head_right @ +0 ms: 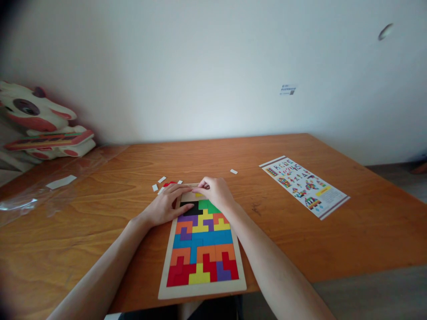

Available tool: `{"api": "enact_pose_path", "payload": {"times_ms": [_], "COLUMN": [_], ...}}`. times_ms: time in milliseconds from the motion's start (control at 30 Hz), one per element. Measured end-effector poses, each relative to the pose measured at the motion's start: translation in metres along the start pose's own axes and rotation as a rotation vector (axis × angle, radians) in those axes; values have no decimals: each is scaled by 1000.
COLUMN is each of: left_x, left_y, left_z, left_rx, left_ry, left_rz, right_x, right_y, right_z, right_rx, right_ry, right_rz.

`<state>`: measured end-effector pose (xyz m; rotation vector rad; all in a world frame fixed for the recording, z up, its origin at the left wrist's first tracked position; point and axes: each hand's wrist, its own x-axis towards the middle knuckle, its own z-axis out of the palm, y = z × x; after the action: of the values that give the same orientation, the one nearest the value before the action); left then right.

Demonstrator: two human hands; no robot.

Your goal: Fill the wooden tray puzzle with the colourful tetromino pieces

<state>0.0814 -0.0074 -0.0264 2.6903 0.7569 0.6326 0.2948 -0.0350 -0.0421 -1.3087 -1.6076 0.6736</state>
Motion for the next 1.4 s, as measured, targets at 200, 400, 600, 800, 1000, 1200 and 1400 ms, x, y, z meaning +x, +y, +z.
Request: {"api": "enact_pose_path", "payload": {"times_ms": [200, 400, 600, 800, 1000, 1200, 1400], "left_x": [0, 0, -1, -2, -12, -16, -18], "left_y": [-2, -3, -2, -11, -34, -43, -45], "left_z": [0, 1, 2, 1, -13, -19, -19], "left_rx": [14, -5, 1, 98, 317, 291, 260], "left_ry": [-10, -14, -2, 128, 206, 144, 153], "left_rz": [-9, -20, -18, -134, -364, -373, -366], "right_x": [1, 1, 1, 1, 3, 6, 5], "right_y": [1, 3, -2, -8, -6, -6, -6], "right_z": [-2, 1, -11, -22, -21, -26, -26], "right_rx": [-174, -205, -287, -251, -223, -224, -201], "right_ry": [-8, -15, -132, -147, 10, 144, 141], "right_rz": [-99, -103, -176, -117, -62, -21, -34]}}
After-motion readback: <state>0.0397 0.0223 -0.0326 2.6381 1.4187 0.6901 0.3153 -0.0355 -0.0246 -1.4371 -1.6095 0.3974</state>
